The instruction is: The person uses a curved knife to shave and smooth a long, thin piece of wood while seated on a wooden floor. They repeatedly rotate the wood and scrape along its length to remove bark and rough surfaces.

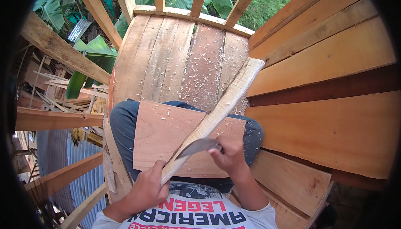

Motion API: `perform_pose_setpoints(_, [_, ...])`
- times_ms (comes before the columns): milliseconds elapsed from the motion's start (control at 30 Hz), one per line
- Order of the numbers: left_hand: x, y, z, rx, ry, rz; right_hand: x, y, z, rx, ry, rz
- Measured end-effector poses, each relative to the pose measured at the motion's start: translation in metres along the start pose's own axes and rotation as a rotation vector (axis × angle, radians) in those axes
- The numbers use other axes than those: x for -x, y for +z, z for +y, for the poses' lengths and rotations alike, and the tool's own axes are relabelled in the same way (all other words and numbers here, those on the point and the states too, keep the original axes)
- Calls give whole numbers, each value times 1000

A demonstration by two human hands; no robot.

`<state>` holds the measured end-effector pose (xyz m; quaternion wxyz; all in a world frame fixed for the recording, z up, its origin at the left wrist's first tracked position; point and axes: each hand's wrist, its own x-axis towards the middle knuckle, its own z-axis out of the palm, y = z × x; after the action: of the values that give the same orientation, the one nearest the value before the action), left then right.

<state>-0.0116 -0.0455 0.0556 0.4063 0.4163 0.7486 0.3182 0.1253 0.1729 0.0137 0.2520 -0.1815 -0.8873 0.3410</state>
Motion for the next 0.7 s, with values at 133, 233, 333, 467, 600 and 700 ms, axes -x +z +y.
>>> perform_pose_setpoints(133, [5, -2, 0, -35, -32, 14, -8, -8, 30, -63, 483, 199])
perform_pose_setpoints(233, [4, -3, 4, -36, -26, -6, -3, -10, 13, -28, 189, 53])
perform_pose_setpoints(333, [4, -3, 4, -46, -42, 20, 0, -6, -4, 95, 74, -71])
perform_pose_setpoints(467, [-3, 1, 3, -112, 2, 51, 4, -1, 10, 103, 227, -11])
perform_pose_setpoints(600, [1, -3, 3, -199, -38, 58, 4, -5, 0, 172, 171, -22])
perform_pose_setpoints(700, [-6, -2, 7, -186, -8, 34, 10, 2, 5, 15, 377, 56])
